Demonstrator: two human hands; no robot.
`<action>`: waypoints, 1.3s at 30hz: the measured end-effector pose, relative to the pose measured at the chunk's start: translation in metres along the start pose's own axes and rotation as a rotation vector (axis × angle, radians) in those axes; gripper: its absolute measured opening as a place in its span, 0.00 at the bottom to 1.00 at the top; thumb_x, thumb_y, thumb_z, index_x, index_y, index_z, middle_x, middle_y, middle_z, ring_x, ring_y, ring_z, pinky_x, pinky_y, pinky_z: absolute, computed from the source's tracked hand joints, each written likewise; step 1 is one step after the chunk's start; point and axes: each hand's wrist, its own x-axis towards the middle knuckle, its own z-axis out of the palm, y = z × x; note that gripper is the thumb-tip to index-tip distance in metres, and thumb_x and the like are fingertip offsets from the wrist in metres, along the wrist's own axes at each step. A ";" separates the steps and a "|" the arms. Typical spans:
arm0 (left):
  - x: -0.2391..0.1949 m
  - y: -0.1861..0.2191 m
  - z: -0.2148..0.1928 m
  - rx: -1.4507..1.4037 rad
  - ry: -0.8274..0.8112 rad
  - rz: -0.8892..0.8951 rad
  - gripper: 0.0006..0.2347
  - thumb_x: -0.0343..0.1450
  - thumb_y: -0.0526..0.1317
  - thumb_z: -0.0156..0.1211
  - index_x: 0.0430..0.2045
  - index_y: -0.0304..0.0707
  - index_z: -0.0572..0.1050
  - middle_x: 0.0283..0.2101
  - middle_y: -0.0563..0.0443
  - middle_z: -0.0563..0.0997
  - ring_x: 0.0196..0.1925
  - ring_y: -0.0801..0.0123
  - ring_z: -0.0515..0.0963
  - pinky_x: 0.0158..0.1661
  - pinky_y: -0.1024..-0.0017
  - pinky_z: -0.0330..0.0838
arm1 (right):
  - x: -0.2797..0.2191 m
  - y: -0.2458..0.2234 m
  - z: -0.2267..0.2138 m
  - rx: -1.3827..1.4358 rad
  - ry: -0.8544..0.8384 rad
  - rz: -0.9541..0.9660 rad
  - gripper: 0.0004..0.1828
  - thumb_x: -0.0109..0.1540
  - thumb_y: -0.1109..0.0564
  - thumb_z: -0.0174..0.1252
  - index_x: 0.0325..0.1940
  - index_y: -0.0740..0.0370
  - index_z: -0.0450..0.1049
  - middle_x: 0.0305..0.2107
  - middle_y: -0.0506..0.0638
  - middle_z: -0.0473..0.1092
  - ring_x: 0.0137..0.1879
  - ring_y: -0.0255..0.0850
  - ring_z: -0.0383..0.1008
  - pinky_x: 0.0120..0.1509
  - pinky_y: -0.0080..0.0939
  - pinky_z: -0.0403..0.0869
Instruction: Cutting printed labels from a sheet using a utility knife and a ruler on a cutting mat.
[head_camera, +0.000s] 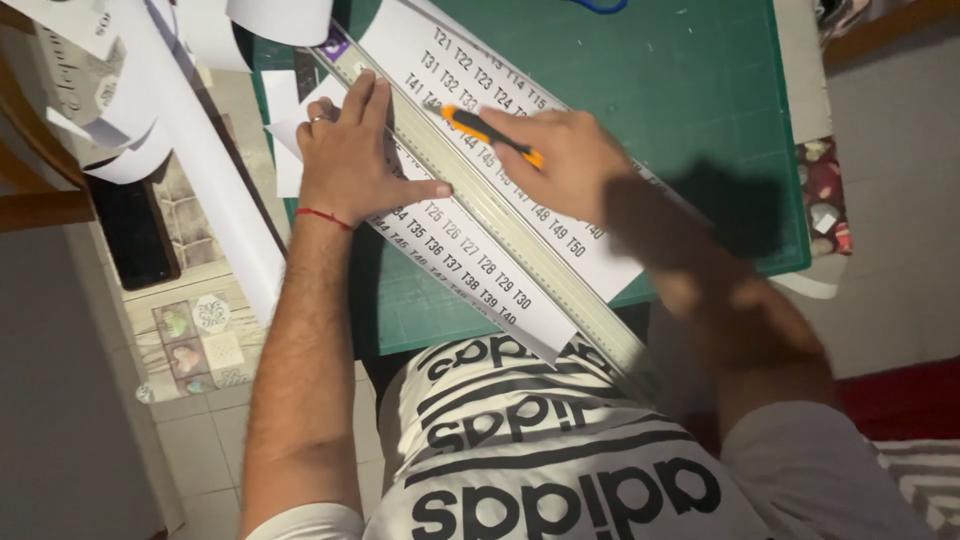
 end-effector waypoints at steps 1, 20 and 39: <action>0.000 0.001 -0.002 -0.004 -0.024 -0.008 0.66 0.55 0.81 0.73 0.84 0.40 0.53 0.88 0.46 0.53 0.75 0.19 0.60 0.64 0.36 0.58 | -0.020 -0.008 -0.016 0.030 0.032 -0.147 0.25 0.76 0.57 0.61 0.77 0.63 0.76 0.33 0.54 0.78 0.36 0.46 0.71 0.42 0.50 0.70; 0.000 -0.005 0.007 0.033 -0.005 -0.004 0.69 0.52 0.81 0.77 0.85 0.42 0.52 0.88 0.48 0.49 0.77 0.17 0.58 0.66 0.33 0.55 | -0.215 0.045 -0.063 -0.018 -0.288 0.681 0.29 0.66 0.44 0.63 0.73 0.30 0.82 0.45 0.43 0.88 0.39 0.35 0.80 0.45 0.36 0.74; -0.002 -0.005 0.007 -0.014 -0.026 -0.018 0.68 0.52 0.79 0.78 0.85 0.44 0.50 0.89 0.49 0.47 0.79 0.17 0.53 0.68 0.36 0.51 | -0.202 0.033 -0.063 -0.095 -0.387 0.949 0.24 0.67 0.35 0.60 0.55 0.51 0.88 0.48 0.48 0.85 0.52 0.43 0.82 0.53 0.44 0.76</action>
